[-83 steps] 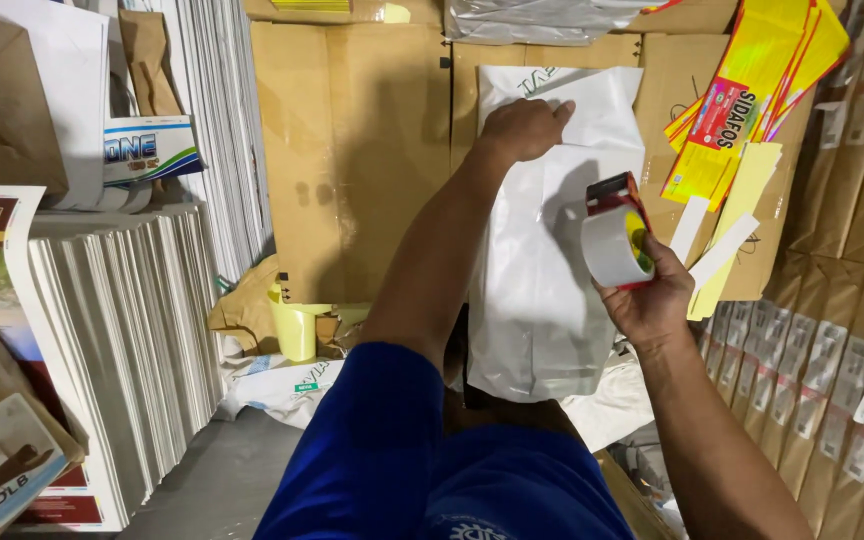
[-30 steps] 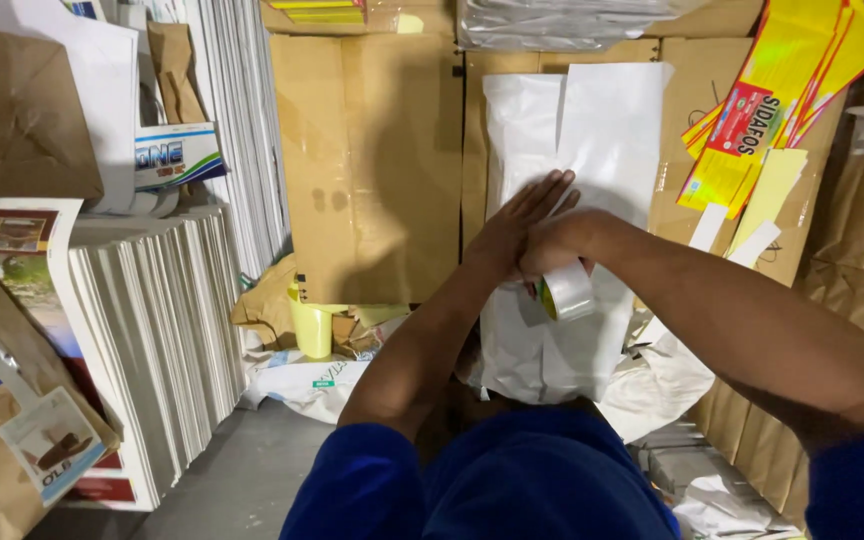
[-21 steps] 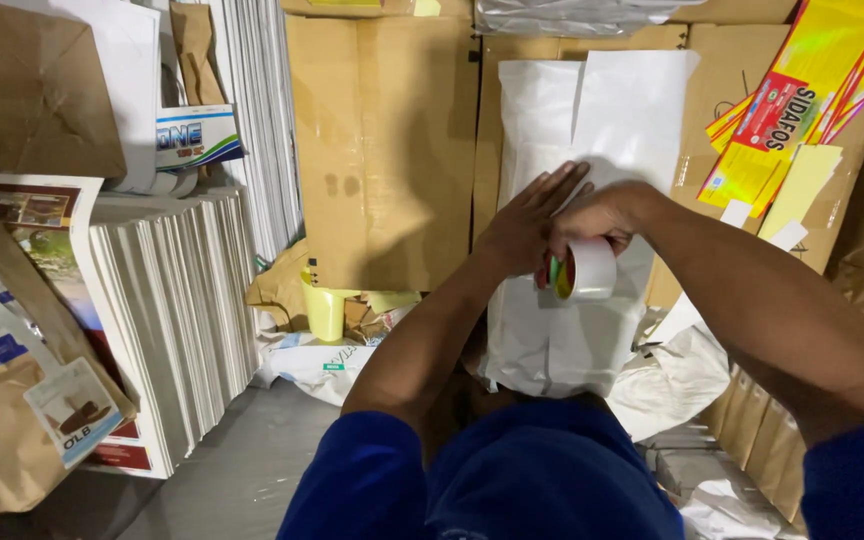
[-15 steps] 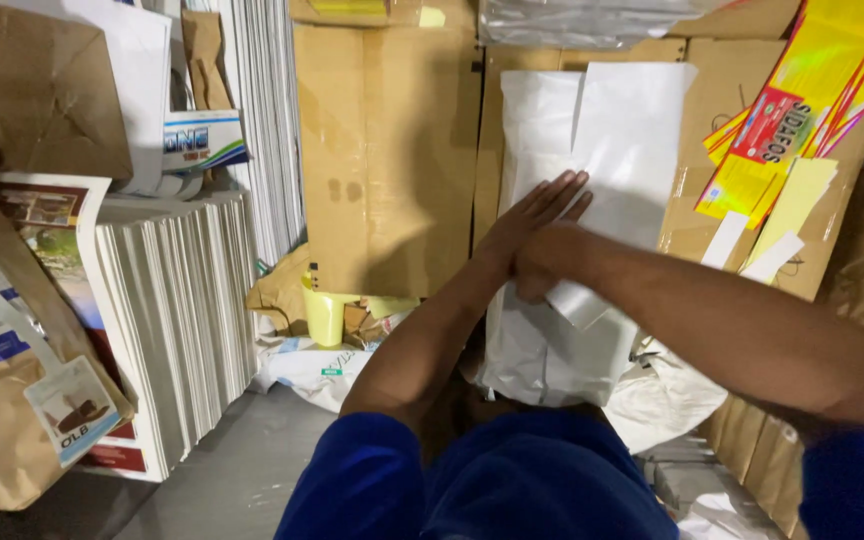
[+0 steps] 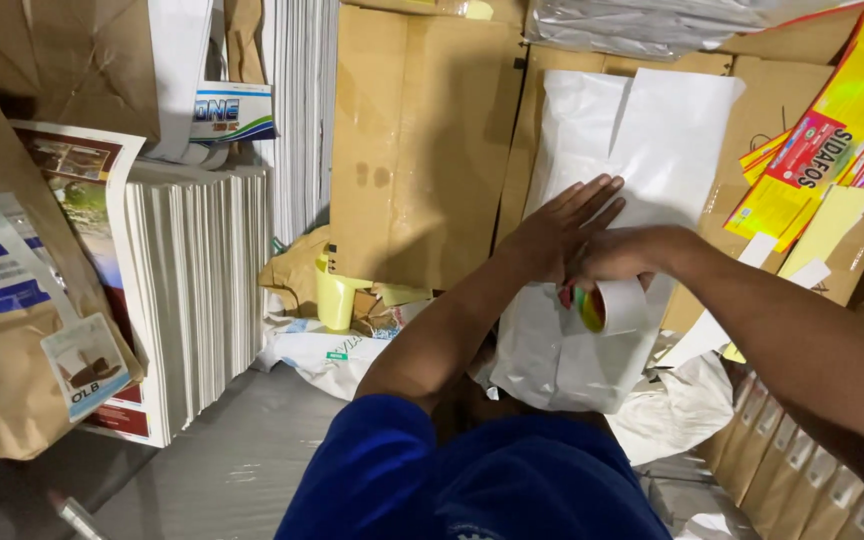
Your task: The person wraps several stacks of yellow printed materials in white paper, using their hands to fold the paper around the stacks and then applying tape from a handheld dispenser to secure the packaging. Another person briefly assists by holding the paper in place.
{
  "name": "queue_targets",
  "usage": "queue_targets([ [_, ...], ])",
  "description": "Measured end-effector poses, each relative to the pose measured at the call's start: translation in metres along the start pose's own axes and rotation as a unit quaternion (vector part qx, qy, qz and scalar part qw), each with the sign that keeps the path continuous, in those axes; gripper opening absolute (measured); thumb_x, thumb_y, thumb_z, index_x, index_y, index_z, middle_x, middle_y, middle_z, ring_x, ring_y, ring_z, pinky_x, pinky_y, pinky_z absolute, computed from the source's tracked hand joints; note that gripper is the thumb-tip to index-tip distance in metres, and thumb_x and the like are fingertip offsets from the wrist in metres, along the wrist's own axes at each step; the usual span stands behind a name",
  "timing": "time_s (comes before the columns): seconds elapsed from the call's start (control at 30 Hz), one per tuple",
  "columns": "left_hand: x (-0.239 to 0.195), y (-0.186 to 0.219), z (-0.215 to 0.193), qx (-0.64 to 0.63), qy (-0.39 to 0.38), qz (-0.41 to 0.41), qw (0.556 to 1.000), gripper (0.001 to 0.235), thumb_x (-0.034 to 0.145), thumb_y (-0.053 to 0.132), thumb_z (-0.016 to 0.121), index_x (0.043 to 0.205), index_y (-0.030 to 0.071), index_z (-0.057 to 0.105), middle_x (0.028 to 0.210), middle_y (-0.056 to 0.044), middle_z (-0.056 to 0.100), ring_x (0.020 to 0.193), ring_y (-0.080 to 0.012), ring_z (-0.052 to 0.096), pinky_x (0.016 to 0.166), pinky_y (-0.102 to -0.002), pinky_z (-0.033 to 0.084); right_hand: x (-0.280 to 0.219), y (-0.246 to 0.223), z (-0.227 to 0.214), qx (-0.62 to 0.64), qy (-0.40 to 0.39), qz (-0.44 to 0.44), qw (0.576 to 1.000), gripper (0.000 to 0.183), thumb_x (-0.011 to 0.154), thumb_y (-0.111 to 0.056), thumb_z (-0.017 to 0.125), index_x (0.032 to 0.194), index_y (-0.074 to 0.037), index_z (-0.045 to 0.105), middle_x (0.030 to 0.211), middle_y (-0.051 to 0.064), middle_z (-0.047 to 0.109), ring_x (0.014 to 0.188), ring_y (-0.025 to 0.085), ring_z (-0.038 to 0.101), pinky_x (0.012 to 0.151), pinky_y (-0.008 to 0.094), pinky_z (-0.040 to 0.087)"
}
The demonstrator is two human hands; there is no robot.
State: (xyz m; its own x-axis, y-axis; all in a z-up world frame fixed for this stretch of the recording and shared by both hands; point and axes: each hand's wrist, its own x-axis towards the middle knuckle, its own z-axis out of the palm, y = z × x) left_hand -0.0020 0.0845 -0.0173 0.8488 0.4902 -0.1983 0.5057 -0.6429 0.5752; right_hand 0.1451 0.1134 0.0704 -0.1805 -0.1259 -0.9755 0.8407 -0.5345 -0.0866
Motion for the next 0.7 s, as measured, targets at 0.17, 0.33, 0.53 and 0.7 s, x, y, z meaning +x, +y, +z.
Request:
queue_targets([
  [0.17, 0.007, -0.002, 0.003, 0.022, -0.002, -0.01, 1.0, 0.116, 0.074, 0.046, 0.077, 0.164, 0.008, 0.014, 0.173, -0.01, 0.004, 0.161, -0.0245, 0.0, 0.132, -0.041, 0.007, 0.001, -0.011, 0.01, 0.047, -0.033, -0.087, 0.995, 0.049, 0.078, -0.02, 0.067, 0.127, -0.01, 0.069, 0.106, 0.012, 0.078, 0.091, 0.024, 0.077, 0.074, 0.041, 0.063],
  [0.33, 0.01, -0.007, 0.009, 0.058, -0.039, -0.022, 0.997, 0.125, 0.07, 0.053, 0.08, 0.165, 0.012, 0.011, 0.174, -0.01, 0.001, 0.162, -0.0245, -0.002, 0.133, -0.037, 0.005, 0.024, -0.003, 0.003, 0.082, -0.054, -0.17, 0.981, 0.045, 0.081, -0.018, 0.066, 0.124, -0.007, 0.07, 0.108, 0.013, 0.078, 0.094, 0.025, 0.076, 0.079, 0.04, 0.061],
  [0.53, 0.006, -0.011, 0.016, 0.074, 0.04, -0.006, 0.996, 0.117, 0.078, 0.043, 0.079, 0.166, 0.01, 0.011, 0.175, -0.01, 0.002, 0.163, -0.0232, 0.001, 0.134, -0.038, 0.008, 0.066, 0.021, 0.0, 0.111, -0.1, -0.257, 0.955, 0.041, 0.084, -0.016, 0.066, 0.122, -0.003, 0.072, 0.11, 0.015, 0.077, 0.098, 0.025, 0.074, 0.084, 0.039, 0.059],
  [0.7, 0.012, -0.005, 0.015, 0.116, 0.068, 0.01, 0.991, 0.107, 0.081, 0.033, 0.077, 0.166, 0.012, 0.016, 0.176, -0.008, 0.006, 0.163, -0.0234, 0.005, 0.133, -0.04, 0.013, 0.097, 0.071, -0.014, 0.16, -0.112, -0.33, 0.923, 0.037, 0.086, -0.014, 0.065, 0.12, 0.001, 0.073, 0.112, 0.016, 0.077, 0.101, 0.025, 0.072, 0.088, 0.038, 0.056],
])
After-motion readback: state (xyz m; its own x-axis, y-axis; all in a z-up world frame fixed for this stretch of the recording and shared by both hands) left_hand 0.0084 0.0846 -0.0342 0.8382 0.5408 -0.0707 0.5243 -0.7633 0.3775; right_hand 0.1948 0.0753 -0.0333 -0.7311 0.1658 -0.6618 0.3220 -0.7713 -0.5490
